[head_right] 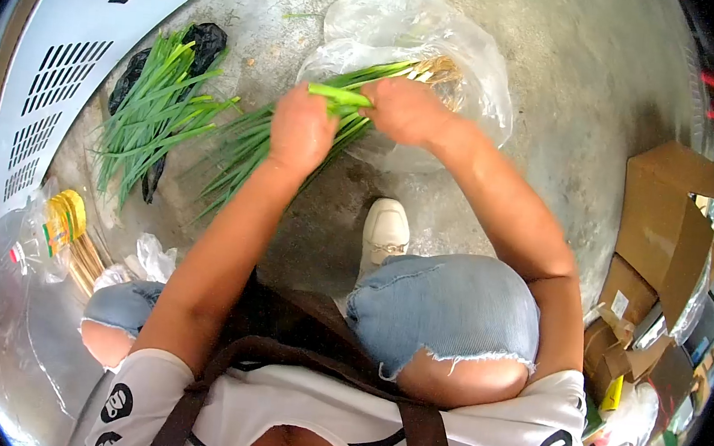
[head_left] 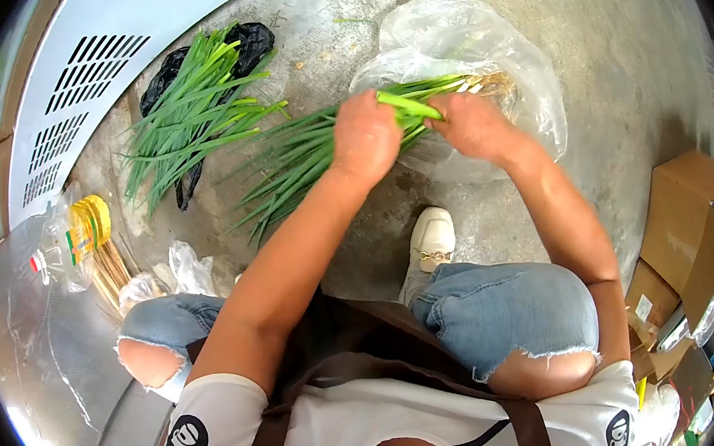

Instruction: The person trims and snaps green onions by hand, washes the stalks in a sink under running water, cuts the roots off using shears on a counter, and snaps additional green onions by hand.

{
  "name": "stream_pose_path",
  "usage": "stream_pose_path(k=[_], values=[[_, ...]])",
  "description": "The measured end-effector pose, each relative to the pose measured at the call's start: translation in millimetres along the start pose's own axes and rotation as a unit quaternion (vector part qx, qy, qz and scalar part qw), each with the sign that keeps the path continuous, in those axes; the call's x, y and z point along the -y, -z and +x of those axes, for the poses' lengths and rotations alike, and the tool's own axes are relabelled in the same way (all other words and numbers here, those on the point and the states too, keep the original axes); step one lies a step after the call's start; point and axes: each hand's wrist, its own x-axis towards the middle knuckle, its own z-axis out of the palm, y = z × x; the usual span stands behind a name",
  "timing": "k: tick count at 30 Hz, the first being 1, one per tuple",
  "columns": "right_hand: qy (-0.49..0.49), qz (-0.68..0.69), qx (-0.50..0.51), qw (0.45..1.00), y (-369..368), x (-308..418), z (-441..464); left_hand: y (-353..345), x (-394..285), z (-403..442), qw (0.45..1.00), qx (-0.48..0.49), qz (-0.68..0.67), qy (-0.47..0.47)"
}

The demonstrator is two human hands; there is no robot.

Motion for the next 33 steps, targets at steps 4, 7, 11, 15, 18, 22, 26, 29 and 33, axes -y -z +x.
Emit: stream_pose_path(k=[4, 7, 11, 15, 18, 22, 26, 29, 33], values=[[0.01, 0.044, -0.003, 0.999, 10, -18, -8, 11, 58, 1, 0.984, 0.068, -0.012, 0.162], [0.014, 0.144, 0.067, 0.987, 9, -25, 1, 23, 55, -9, 0.965, 0.07, -0.252, 0.023], [-0.031, 0.184, 0.133, 0.973, 23, -18, 3, 39, 32, -3, 0.93, 0.256, -0.25, 0.087], [0.008, 0.095, 0.131, 0.987, 2, -19, 0, 30, 33, -16, 0.939, 0.262, -0.221, 0.027], [0.063, 0.035, 0.092, 0.993, -30, -4, -8, 28, 31, -26, 0.951, 0.249, -0.18, -0.043], [0.04, 0.117, 0.031, 0.992, -34, 21, -21, 18, 40, -28, 0.957, 0.129, -0.22, 0.139], [-0.137, 0.211, 0.025, 0.968, -20, 5, -28, 45, 114, -13, 0.938, 0.06, -0.142, 0.311], [-0.061, 0.069, -0.108, 0.99, -29, -41, 14, 60, 81, -4, 0.959, 0.085, -0.177, 0.206], [-0.056, -0.066, -0.191, 0.978, -32, -73, 56, 43, 40, 7, 0.962, 0.14, -0.176, 0.153]])
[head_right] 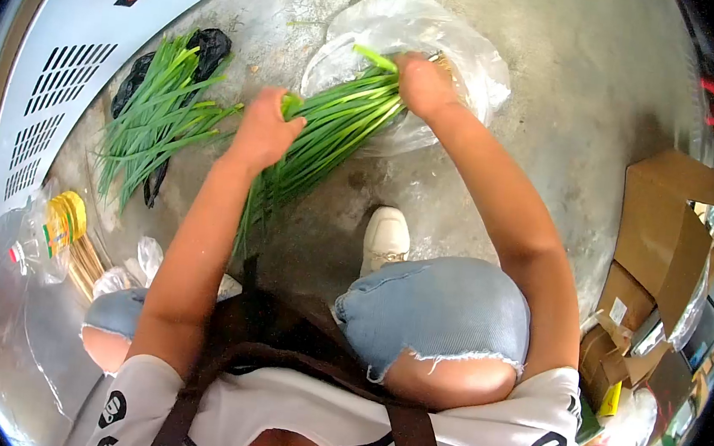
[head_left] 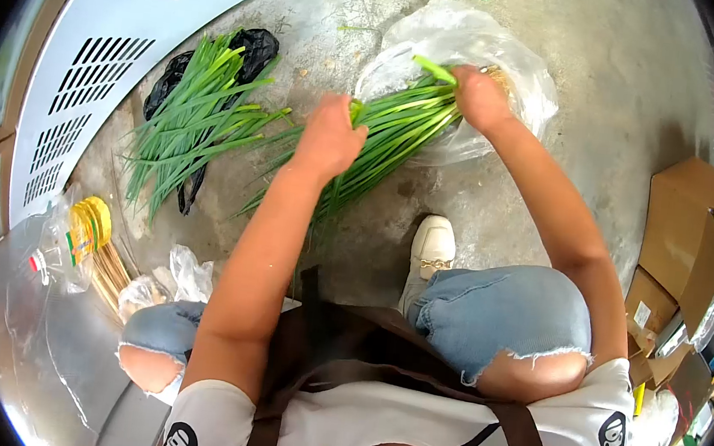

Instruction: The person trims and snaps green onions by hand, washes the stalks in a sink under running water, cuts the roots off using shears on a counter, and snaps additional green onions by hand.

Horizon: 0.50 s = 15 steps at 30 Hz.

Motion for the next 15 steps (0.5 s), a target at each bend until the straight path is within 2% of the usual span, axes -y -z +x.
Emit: stream_pose_path(k=[1, 3, 5, 7, 9, 11, 12, 14, 15], values=[[-0.001, 0.0, -0.001, 1.0, -3, -2, 3, -5, -1, 4, 1.0, 0.018, 0.01, 0.006], [0.03, -0.114, 0.078, 0.99, -4, -1, 3, -1, -15, 9, 0.999, 0.033, 0.024, 0.02], [0.031, -0.117, 0.083, 0.989, 3, -3, 3, -1, -21, 9, 0.998, 0.034, 0.026, 0.044], [0.105, -0.041, 0.04, 0.993, 15, -5, 4, -6, -25, 11, 0.999, 0.018, -0.003, 0.042], [0.127, -0.033, 0.024, 0.991, 34, 1, 3, -11, -28, 14, 0.999, 0.004, -0.028, 0.038], [0.07, 0.153, 0.164, 0.972, 56, 10, 0, -18, -31, 17, 0.982, -0.106, -0.037, -0.152], [0.068, 0.154, 0.163, 0.972, 62, 13, -1, -19, -34, 18, 0.982, -0.104, -0.037, -0.154], [0.017, 0.259, 0.276, 0.925, 73, 18, -1, -19, -40, 22, 0.962, -0.09, 0.052, -0.252], [0.017, 0.26, 0.274, 0.926, 78, 22, -3, -19, -42, 22, 0.962, -0.089, 0.054, -0.254]])
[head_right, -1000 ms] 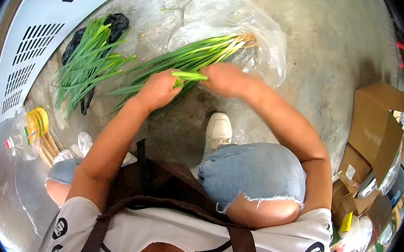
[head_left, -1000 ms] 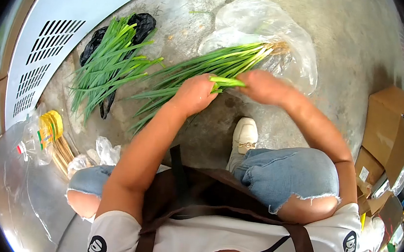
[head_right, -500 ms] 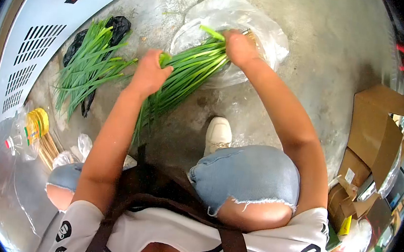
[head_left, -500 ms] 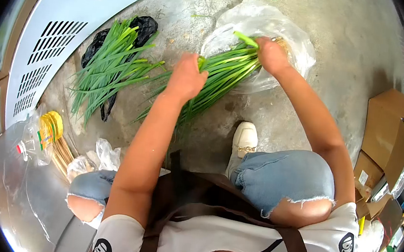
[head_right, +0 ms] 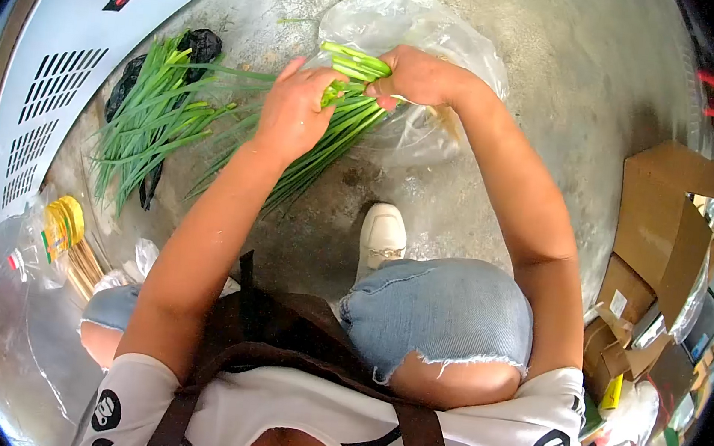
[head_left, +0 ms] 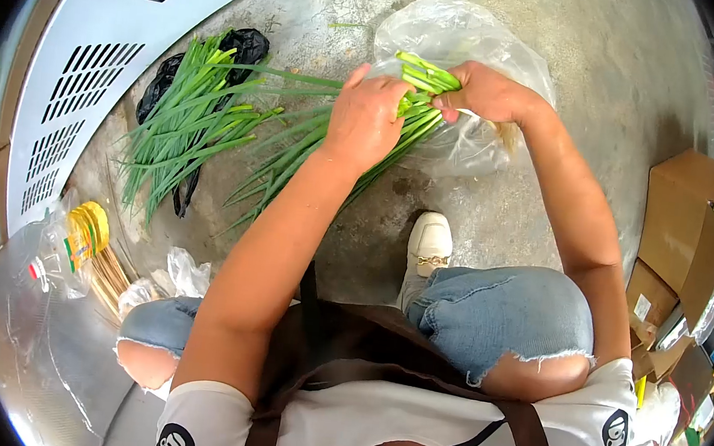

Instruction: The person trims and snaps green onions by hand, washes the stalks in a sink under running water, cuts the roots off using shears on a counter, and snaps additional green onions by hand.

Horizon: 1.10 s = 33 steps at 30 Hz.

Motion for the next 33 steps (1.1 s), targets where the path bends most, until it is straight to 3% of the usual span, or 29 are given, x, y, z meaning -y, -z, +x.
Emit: stream_pose_path(k=[2, 6, 8, 9, 11, 14, 16, 17, 18, 20, 21, 26, 28, 29, 30, 33], values=[[-0.055, 0.111, 0.04, 0.991, -1, 9, -6, -1, -3, 1, 0.996, 0.063, -0.033, 0.057], [-0.011, 0.041, -0.003, 0.999, -14, 20, -13, -3, 1, 0, 0.998, 0.047, -0.02, 0.028], [0.08, 0.001, -0.129, 0.988, -26, 25, -14, 2, 5, 4, 0.998, -0.007, -0.012, 0.058], [0.062, 0.006, -0.152, 0.986, -30, 36, -17, 8, 5, 7, 0.996, -0.001, 0.032, 0.087], [0.041, 0.044, -0.152, 0.987, -32, 39, -34, 37, 31, 25, 0.921, -0.041, 0.042, 0.384], [0.012, 0.101, -0.16, 0.982, -34, 5, -21, 73, 65, 20, 0.913, -0.035, 0.081, 0.398], [0.039, -0.03, -0.209, 0.977, -39, -24, 4, 68, 39, 20, 0.966, -0.022, 0.074, 0.246], [0.005, -0.103, -0.208, 0.973, -39, -30, 14, 59, 27, 16, 0.971, -0.035, 0.076, 0.225], [0.006, -0.104, -0.208, 0.973, -43, -38, 23, 50, 28, 13, 0.971, -0.037, 0.076, 0.224], [0.018, -0.289, -0.21, 0.934, -50, -48, 39, 37, 27, 11, 0.959, 0.064, 0.072, 0.266], [0.007, -0.349, -0.185, 0.919, -52, -52, 42, 33, 26, 11, 0.959, 0.064, 0.072, 0.266], [0.018, -0.332, -0.187, 0.924, -35, -46, 33, 16, 6, 2, 0.963, 0.083, -0.019, 0.255], [0.119, -0.248, -0.221, 0.936, -24, -38, 23, 5, 7, -1, 0.967, 0.081, -0.031, 0.238], [0.009, -0.169, -0.138, 0.976, -13, -4, 9, -6, 12, -6, 0.982, 0.035, -0.027, 0.184], [0.007, -0.169, -0.138, 0.976, -10, 3, 5, -13, 13, -8, 0.991, -0.009, -0.023, 0.128], [0.003, -0.071, -0.065, 0.995, -6, 12, -1, -15, 3, -8, 0.996, -0.021, -0.004, 0.089]])
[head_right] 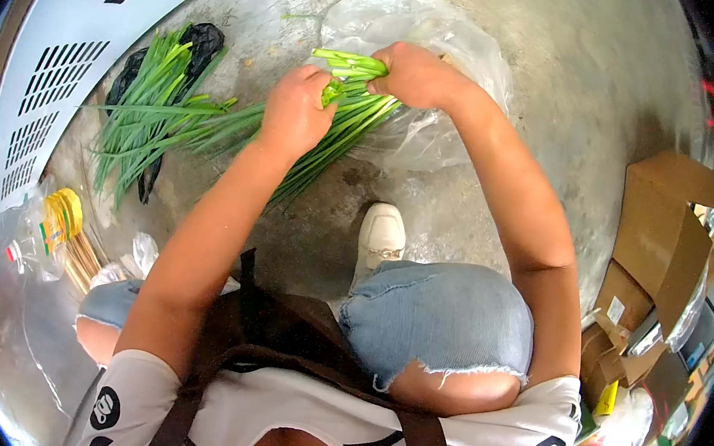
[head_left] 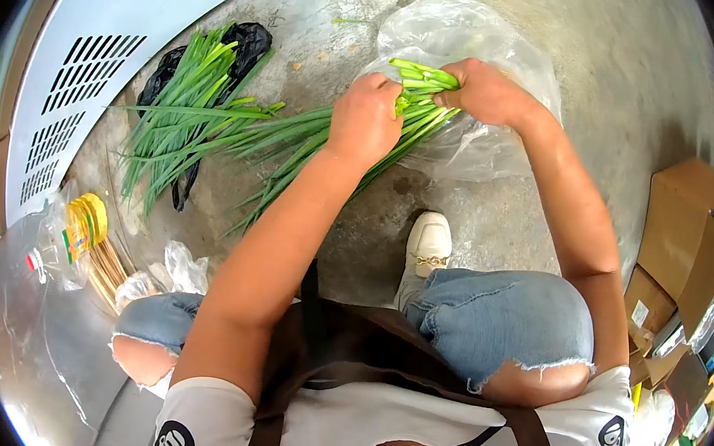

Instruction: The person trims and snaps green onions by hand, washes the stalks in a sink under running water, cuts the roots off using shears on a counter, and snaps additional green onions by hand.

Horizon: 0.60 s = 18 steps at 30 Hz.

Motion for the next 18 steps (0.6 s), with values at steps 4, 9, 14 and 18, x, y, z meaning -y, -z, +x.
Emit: stream_pose_path(k=[4, 9, 14, 18], values=[[-0.007, 0.038, 0.009, 0.999, -6, 8, -6, 4, -9, 4, 0.998, 0.044, 0.032, 0.021], [-0.039, 0.077, 0.02, 0.996, -6, 7, -21, 39, 32, 20, 0.967, 0.049, 0.103, 0.227], [-0.06, 0.244, 0.099, 0.963, -5, -16, -10, 47, 28, 11, 0.996, 0.081, 0.023, 0.034], [-0.027, 0.277, 0.129, 0.952, 0, -13, -12, 47, 10, 11, 0.968, 0.24, -0.02, 0.071]])
